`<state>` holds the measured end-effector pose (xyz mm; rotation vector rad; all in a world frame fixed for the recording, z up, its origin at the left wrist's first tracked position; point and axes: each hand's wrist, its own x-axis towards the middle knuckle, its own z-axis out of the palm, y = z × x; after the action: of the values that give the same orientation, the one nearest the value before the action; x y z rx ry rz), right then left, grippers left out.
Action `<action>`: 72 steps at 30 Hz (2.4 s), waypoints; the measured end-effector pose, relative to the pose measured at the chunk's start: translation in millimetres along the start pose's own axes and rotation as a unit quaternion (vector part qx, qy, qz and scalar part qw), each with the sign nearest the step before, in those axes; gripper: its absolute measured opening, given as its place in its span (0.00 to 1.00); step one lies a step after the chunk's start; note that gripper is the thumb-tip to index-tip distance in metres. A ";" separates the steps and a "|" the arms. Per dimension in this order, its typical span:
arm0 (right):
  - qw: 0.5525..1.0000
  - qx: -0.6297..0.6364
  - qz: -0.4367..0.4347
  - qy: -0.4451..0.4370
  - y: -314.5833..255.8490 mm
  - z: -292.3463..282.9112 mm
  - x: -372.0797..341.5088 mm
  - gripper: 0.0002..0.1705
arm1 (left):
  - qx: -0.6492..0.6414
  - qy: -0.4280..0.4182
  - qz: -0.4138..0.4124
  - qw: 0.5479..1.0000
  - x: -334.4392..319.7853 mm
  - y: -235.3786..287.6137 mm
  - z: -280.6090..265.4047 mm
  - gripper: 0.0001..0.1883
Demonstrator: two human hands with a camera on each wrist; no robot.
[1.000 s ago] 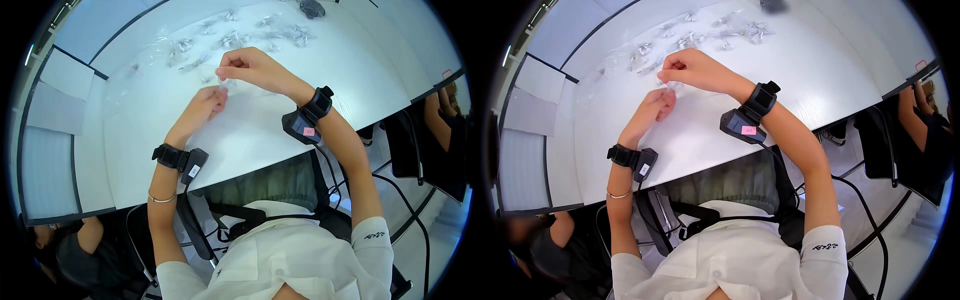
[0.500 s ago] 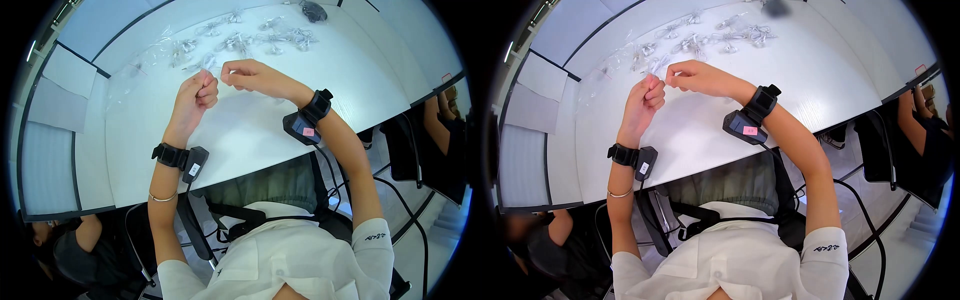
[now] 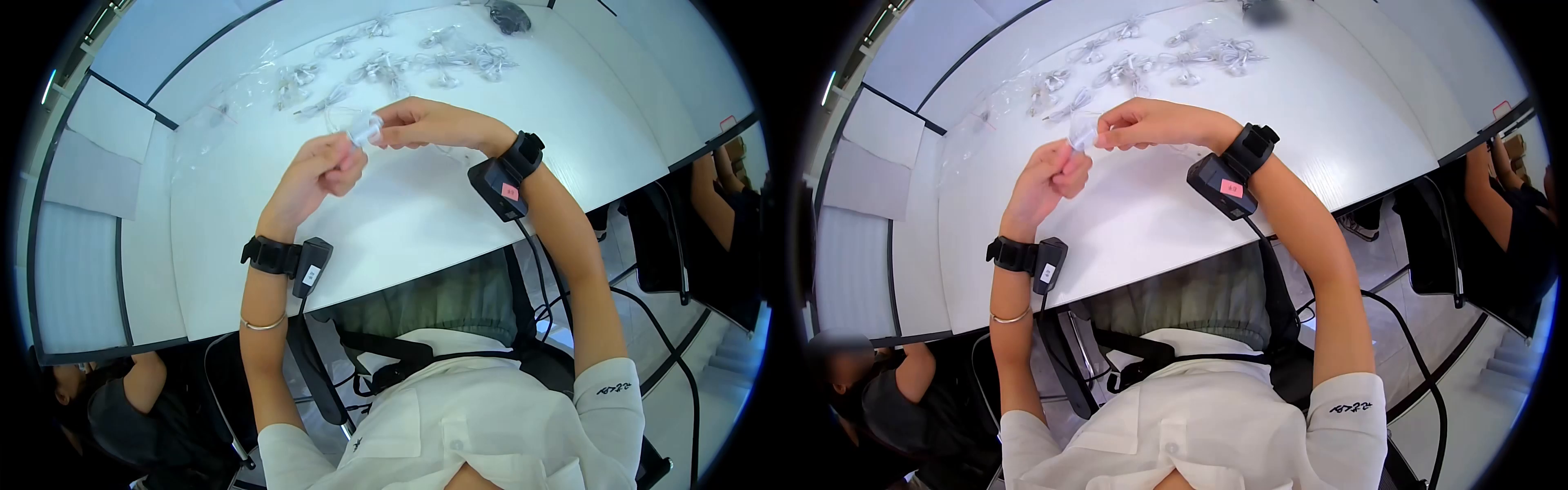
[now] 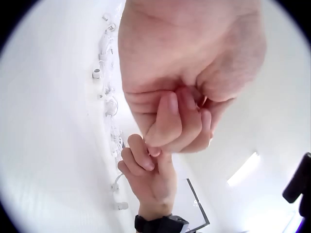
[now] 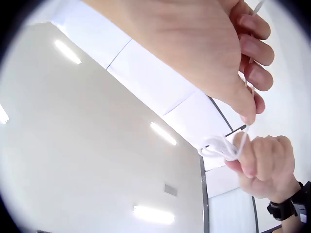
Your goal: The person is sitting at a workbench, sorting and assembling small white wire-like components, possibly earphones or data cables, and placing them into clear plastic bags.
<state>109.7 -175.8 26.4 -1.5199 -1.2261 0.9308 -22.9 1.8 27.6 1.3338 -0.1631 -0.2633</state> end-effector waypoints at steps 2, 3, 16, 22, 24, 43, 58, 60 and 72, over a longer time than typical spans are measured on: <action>0.999 0.012 0.018 -0.027 4.8 -4.1 1.1 0.15 | 0.055 -0.037 -0.061 0.996 -2.5 2.5 -0.6 0.17; 0.999 0.005 0.032 -0.031 3.7 -3.8 0.7 0.15 | 0.102 -0.051 -0.088 0.990 -2.7 3.8 1.2 0.17; 0.989 -0.105 -0.054 0.087 0.8 20.9 9.9 0.14 | 0.401 0.115 -0.048 0.908 7.1 -17.9 -2.7 0.14; 0.982 -0.098 -0.076 0.142 -10.7 17.5 6.0 0.12 | 0.363 0.255 0.036 0.895 11.3 -16.5 -0.4 0.13; 0.982 -0.095 -0.074 0.142 -11.5 16.2 5.2 0.11 | 0.346 0.269 0.042 0.898 11.9 -15.7 2.0 0.13; 0.947 -0.178 -0.069 0.260 8.7 6.4 9.8 0.15 | 0.149 0.115 0.033 0.982 3.1 1.2 10.4 0.16; 0.986 -0.057 -0.081 0.134 -20.5 11.7 -1.6 0.17 | -0.029 0.232 0.149 0.961 8.3 0.6 2.3 0.15; 0.983 -0.046 -0.116 0.135 -15.8 13.0 1.2 0.16 | -0.036 0.227 0.152 0.961 8.2 1.3 3.4 0.15; 0.926 -0.270 -0.120 0.235 -10.8 8.5 2.4 0.08 | -0.071 0.209 0.129 0.967 8.5 -1.5 -0.6 0.16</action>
<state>99.3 -171.1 34.6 -1.8214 -1.3225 0.0353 -14.7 -0.4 25.7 1.1822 0.0381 0.2246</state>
